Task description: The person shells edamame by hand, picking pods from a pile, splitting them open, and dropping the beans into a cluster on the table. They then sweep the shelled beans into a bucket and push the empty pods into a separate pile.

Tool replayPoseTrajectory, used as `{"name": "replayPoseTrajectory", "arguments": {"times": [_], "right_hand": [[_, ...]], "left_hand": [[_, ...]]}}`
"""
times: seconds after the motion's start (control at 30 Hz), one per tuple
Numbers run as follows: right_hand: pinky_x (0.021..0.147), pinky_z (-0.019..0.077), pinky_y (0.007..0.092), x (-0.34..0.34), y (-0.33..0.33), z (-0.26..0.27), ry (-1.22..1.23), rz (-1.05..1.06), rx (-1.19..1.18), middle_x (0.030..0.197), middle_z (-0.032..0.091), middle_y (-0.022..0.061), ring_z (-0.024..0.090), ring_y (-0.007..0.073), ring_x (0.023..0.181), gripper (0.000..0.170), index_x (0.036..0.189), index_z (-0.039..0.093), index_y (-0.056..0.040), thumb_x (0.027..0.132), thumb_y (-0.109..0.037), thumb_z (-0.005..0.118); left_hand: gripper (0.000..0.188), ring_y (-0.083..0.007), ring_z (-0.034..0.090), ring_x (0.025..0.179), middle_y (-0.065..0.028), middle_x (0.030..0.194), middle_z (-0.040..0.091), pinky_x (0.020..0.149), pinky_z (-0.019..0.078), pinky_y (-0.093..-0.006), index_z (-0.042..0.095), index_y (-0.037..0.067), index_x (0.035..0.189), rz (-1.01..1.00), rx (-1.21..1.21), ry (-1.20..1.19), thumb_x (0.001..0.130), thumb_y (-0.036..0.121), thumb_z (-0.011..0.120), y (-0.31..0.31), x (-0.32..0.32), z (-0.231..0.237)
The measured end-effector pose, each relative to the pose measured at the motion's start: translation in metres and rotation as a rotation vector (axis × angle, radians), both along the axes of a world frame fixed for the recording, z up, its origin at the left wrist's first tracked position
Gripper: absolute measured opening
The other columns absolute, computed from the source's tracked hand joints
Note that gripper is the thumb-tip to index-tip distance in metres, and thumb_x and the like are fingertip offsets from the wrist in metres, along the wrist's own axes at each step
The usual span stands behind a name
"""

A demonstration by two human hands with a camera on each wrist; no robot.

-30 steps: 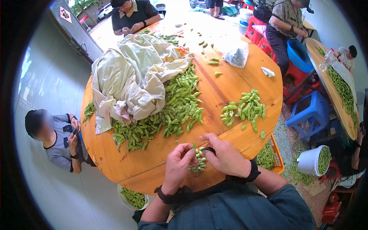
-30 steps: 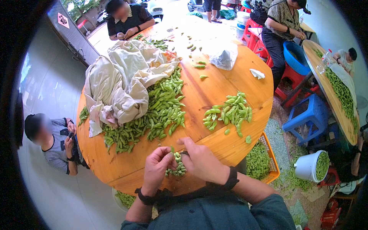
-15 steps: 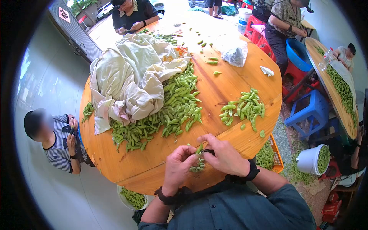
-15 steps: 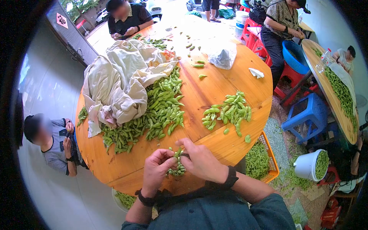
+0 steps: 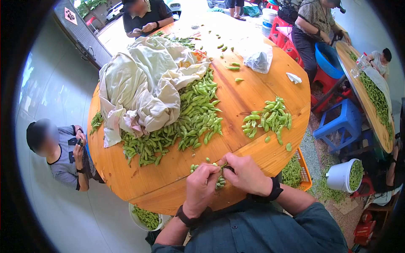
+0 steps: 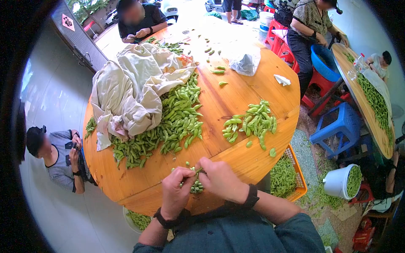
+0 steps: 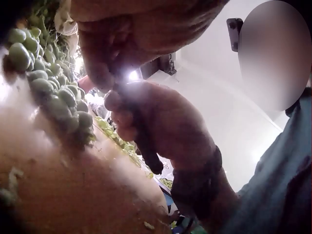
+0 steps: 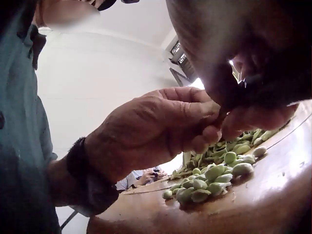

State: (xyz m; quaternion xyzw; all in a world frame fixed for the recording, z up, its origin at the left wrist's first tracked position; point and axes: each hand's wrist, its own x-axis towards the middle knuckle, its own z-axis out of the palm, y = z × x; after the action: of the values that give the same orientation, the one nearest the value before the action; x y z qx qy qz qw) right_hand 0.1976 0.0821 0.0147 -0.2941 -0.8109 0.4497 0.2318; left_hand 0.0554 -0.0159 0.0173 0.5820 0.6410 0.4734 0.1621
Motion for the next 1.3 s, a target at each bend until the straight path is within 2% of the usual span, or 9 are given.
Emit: {"name": "replayPoseTrajectory", "arguments": {"times": [0.2, 0.37, 0.5, 0.6, 0.67, 0.9, 0.93, 1.1, 1.3], "right_hand": [[0.061, 0.0508, 0.0409, 0.0, 0.001, 0.008, 0.075, 0.025, -0.023, 0.077, 0.063, 0.0229, 0.065, 0.0384, 0.071, 0.017, 0.099, 0.061, 0.0005, 0.084, -0.007, 0.062], [0.063, 0.0522, 0.0474, -0.002, 0.0, 0.006, 0.091, 0.027, 0.02, 0.076, 0.063, 0.025, 0.065, 0.043, 0.073, 0.013, 0.097, 0.057, 0.0, 0.085, -0.005, 0.058], [0.064, 0.0522, 0.0473, -0.003, 0.0, 0.009, 0.063, 0.013, -0.006, 0.076, 0.063, 0.0246, 0.065, 0.0431, 0.075, 0.013, 0.097, 0.057, 0.0003, 0.085, -0.005, 0.059], [0.065, 0.0526, 0.0446, -0.002, 0.003, 0.011, 0.089, 0.055, -0.042, 0.077, 0.064, 0.0231, 0.066, 0.0412, 0.076, 0.013, 0.097, 0.058, 0.0, 0.085, -0.004, 0.059], [0.065, 0.0528, 0.0425, -0.001, 0.008, 0.01, 0.122, 0.087, -0.065, 0.078, 0.064, 0.0219, 0.066, 0.0395, 0.075, 0.013, 0.097, 0.058, -0.0002, 0.085, -0.004, 0.06], [0.067, 0.0506, 0.0298, 0.0, 0.018, 0.0, 0.197, 0.269, -0.287, 0.079, 0.065, 0.0097, 0.063, 0.0144, 0.073, 0.013, 0.1, 0.061, -0.0001, 0.089, -0.005, 0.062], [0.068, 0.0494, 0.0278, 0.0, 0.017, -0.001, 0.164, 0.247, -0.359, 0.082, 0.065, 0.0064, 0.06, 0.0099, 0.074, 0.014, 0.103, 0.062, 0.0, 0.09, -0.006, 0.063], [0.062, 0.0488, 0.0248, -0.001, 0.015, 0.009, 0.072, 0.186, -0.509, 0.079, 0.065, 0.003, 0.058, 0.0063, 0.07, 0.014, 0.103, 0.061, 0.001, 0.092, -0.007, 0.062], [0.059, 0.0485, 0.0244, -0.001, 0.009, -0.001, 0.1, 0.165, -0.442, 0.077, 0.064, 0.0023, 0.059, 0.0059, 0.067, 0.013, 0.102, 0.06, 0.0006, 0.093, -0.009, 0.062]], "left_hand": [[0.007, -0.0089, 0.06, 0.07, -0.0004, 0.082, 0.065, 0.066, 0.0502, -0.0233, 0.062, -0.002, 0.087, 0.116, -0.245, -0.77, 0.086, -0.004, 0.069, -0.004, -0.004, -0.003], [0.008, -0.0093, 0.061, 0.074, -0.0008, 0.084, 0.065, 0.067, 0.0504, -0.0242, 0.061, -0.001, 0.089, 0.011, -0.023, -0.081, 0.087, -0.004, 0.068, -0.001, -0.004, -0.001], [0.008, -0.0102, 0.061, 0.075, -0.0015, 0.085, 0.066, 0.067, 0.0501, -0.0244, 0.06, 0.0, 0.086, -0.019, 0.034, 0.009, 0.088, -0.003, 0.067, -0.001, -0.003, -0.001], [0.008, -0.0118, 0.062, 0.072, -0.0032, 0.084, 0.066, 0.067, 0.0507, -0.0241, 0.06, 0.001, 0.088, 0.018, -0.128, -0.334, 0.088, -0.003, 0.067, -0.005, -0.006, -0.004], [0.009, -0.0121, 0.063, 0.07, -0.0046, 0.083, 0.066, 0.065, 0.0519, -0.0242, 0.059, 0.002, 0.091, 0.043, -0.257, -0.945, 0.089, -0.002, 0.066, -0.003, -0.011, 0.0], [0.009, -0.0121, 0.064, 0.068, -0.0054, 0.08, 0.065, 0.064, 0.0525, -0.0233, 0.058, 0.002, 0.097, -0.163, -0.411, -1.481, 0.091, 0.001, 0.066, -0.004, -0.027, -0.004], [0.009, -0.0121, 0.064, 0.068, -0.0054, 0.08, 0.065, 0.064, 0.0525, -0.0233, 0.058, 0.002, 0.097, -0.163, -0.411, -1.481, 0.091, 0.001, 0.066, -0.004, -0.023, -0.003], [0.011, -0.0127, 0.06, 0.07, -0.0048, 0.082, 0.064, 0.065, 0.0495, -0.0244, 0.064, 0.0, 0.095, 0.039, -0.115, -0.138, 0.088, 0.005, 0.071, -0.006, -0.011, 0.003], [0.011, -0.0104, 0.058, 0.07, -0.0041, 0.079, 0.063, 0.063, 0.0471, -0.0248, 0.064, -0.001, 0.092, 0.03, -0.065, -0.067, 0.092, 0.01, 0.067, -0.005, -0.01, 0.002]]}}
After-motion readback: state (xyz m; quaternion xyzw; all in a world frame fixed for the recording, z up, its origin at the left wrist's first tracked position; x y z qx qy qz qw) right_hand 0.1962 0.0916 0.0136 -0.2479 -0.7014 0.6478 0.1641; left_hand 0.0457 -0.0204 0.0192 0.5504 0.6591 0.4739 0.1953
